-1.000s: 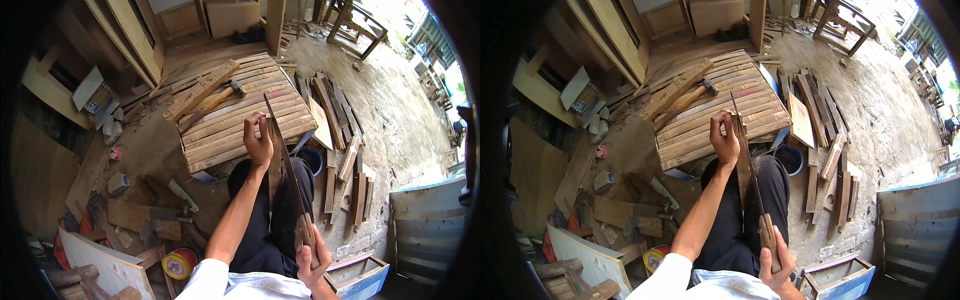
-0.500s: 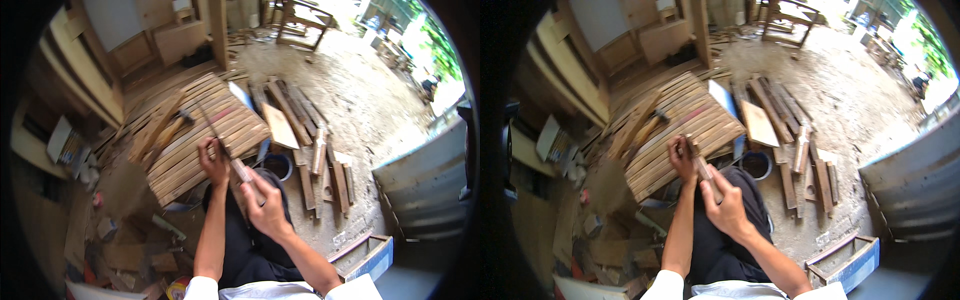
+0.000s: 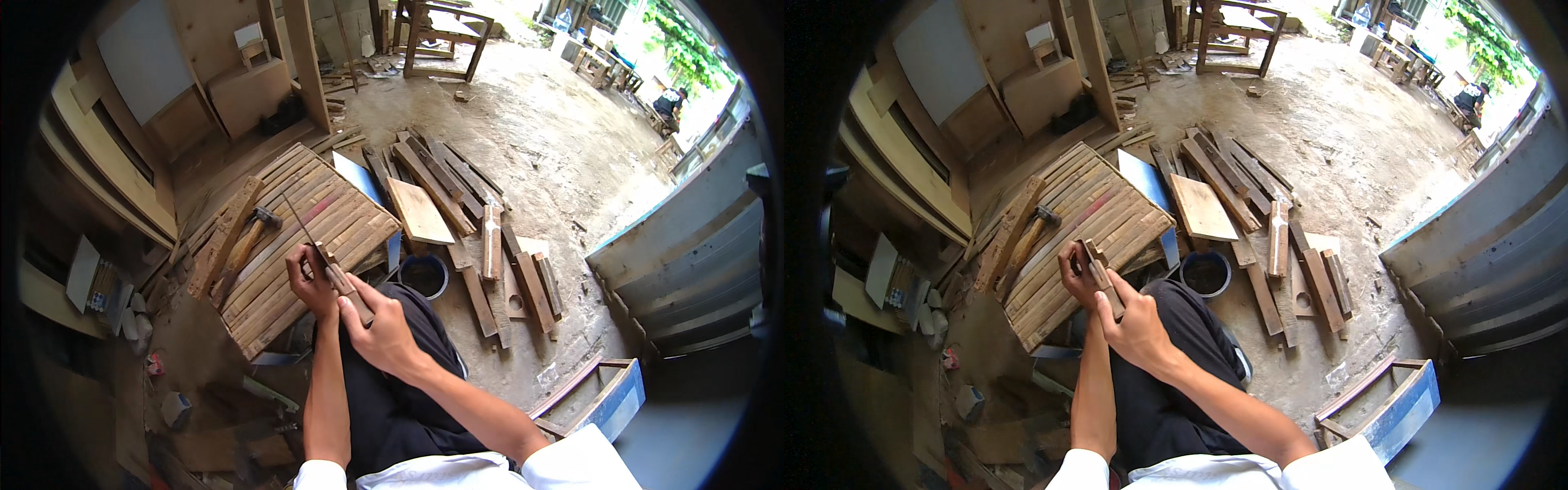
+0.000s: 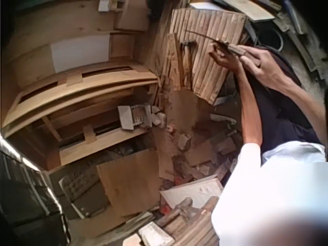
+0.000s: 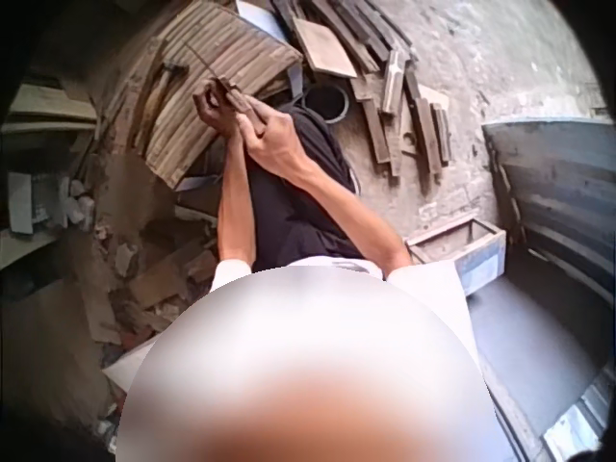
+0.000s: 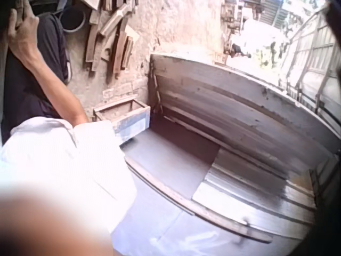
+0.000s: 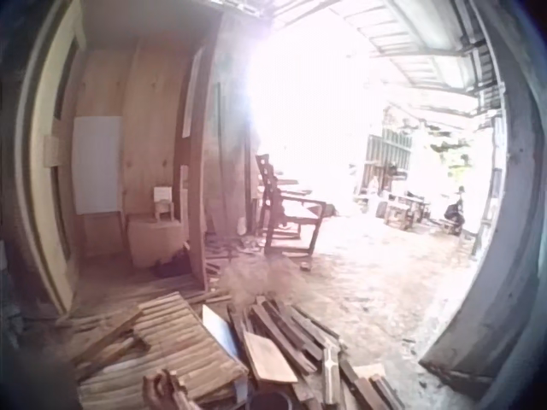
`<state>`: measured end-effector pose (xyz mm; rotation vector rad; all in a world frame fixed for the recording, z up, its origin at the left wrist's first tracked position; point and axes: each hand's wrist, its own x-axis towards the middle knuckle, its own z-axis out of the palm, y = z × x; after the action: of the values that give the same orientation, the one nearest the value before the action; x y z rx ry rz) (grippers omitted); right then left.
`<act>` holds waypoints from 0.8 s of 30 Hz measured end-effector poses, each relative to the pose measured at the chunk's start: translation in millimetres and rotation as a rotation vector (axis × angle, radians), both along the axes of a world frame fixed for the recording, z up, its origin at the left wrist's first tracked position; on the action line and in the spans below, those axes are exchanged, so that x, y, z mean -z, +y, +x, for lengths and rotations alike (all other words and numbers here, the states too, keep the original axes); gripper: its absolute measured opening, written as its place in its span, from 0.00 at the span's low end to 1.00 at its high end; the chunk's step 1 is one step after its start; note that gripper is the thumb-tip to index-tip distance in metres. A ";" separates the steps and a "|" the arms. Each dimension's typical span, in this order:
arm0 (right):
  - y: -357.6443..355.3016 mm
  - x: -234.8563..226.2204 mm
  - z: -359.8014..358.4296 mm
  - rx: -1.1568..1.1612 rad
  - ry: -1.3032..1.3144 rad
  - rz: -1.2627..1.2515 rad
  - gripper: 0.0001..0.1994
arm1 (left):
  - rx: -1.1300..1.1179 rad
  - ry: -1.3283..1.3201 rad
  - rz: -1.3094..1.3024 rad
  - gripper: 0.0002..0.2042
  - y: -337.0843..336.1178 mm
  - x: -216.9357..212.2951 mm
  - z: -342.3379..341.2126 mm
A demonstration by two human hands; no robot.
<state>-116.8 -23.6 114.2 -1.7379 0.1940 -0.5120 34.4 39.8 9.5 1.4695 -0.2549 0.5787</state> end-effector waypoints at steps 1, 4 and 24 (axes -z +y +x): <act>0.3 3.5 -11.1 0.015 0.080 0.050 0.20 | -0.033 0.005 0.057 0.04 0.2 0.1 1.0; 6.4 -6.3 -87.7 0.007 0.029 0.008 0.24 | -0.086 0.026 0.135 0.05 -1.1 1.0 3.1; 9.0 -36.7 -179.4 0.024 -0.077 -0.152 0.27 | -0.049 0.114 0.049 0.07 -1.2 1.4 0.8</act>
<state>-296.2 -14.6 150.9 -1.8616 0.1239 -0.6244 35.2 38.6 8.1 1.5538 -0.1450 0.5293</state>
